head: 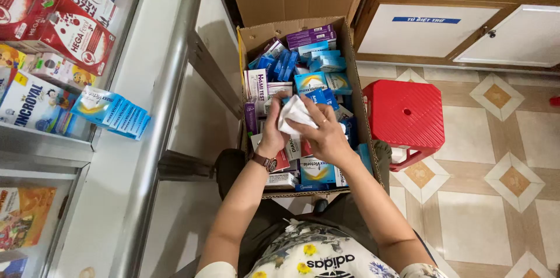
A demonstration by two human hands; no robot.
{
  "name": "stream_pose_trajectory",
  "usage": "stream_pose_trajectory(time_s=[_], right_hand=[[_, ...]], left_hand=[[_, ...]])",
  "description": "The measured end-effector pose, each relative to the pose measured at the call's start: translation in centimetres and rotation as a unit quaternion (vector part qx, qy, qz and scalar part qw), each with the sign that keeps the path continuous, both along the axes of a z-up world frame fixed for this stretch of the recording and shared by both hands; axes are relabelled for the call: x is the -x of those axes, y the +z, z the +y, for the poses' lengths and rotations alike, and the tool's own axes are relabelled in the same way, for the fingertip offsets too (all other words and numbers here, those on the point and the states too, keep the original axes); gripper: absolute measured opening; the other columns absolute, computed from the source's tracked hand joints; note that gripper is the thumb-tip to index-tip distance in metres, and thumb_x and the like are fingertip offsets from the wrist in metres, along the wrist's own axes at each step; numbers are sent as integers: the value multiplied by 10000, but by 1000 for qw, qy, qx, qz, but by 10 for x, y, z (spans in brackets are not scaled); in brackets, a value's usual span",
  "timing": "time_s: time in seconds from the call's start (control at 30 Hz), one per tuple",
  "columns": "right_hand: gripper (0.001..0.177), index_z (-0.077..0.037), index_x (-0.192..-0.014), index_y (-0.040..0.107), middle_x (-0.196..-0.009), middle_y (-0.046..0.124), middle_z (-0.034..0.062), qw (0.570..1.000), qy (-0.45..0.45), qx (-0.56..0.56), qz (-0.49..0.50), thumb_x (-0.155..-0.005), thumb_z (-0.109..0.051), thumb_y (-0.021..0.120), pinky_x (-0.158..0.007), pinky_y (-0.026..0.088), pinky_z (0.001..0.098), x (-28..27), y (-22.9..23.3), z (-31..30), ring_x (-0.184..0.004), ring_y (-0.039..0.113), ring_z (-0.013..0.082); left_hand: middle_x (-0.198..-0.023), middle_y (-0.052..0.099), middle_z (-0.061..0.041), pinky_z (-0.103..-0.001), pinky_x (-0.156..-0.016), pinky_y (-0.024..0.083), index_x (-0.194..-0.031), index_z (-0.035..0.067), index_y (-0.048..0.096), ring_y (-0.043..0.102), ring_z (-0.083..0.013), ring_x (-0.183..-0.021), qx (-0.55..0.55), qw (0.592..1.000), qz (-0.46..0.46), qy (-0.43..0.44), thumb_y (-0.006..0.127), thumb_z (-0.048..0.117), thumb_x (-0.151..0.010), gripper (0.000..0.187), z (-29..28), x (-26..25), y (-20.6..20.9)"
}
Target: Wiping and cleaning various pharmaceutical product boxes taken from a carton.
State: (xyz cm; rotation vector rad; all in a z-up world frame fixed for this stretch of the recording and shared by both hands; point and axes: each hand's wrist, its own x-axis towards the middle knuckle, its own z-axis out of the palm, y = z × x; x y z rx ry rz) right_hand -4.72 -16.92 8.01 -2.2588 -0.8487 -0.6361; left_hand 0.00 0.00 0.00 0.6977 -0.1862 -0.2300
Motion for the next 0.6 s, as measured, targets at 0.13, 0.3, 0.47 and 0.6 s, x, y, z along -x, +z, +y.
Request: stream_pose_trajectory(time_s=[0.13, 0.3, 0.47, 0.6], right_hand=[[664, -208, -1203, 761, -1558, 502, 151, 998, 57, -8, 30, -610, 86, 711, -918, 522, 409, -2, -5, -10, -1090, 553, 361], [493, -172, -1297, 727, -1595, 505, 162, 969, 78, -202, 119, -860, 55, 747, -1155, 404, 426, -12, -54, -30, -1352, 526, 341], [506, -206, -1335, 692, -1601, 444, 159, 977, -12, -207, 52, -870, -8, 729, -1085, 474, 400, -12, -49, -21, -1278, 539, 322], [566, -249, -1306, 715, -1462, 583, 52, 1000, 8, -19, -19, -772, -97, 829, -989, 522, 416, -8, -28, 0, -1135, 552, 364]], left_hand=[[-1392, 518, 10, -446, -1122, 467, -1341, 207, 470, 522, -194, -1311, -54, 997, -44, 45, 673, 435, -976, 476, 4, -10, -24], [-1355, 588, -142, -568, -1097, 503, -1330, 146, 508, 578, -355, -1325, 87, 993, 69, 37, 637, 558, -966, 566, 10, -5, 16], [-1277, 621, -164, -629, -1060, 506, -1326, 183, 534, 541, -392, -1307, 131, 986, 94, 38, 587, 590, -954, 554, 3, -4, 22], [-1339, 618, -211, -535, -1076, 522, -1320, 163, 540, 593, -392, -1300, 179, 977, 111, -19, 529, 622, -977, 574, -5, -2, 11]])
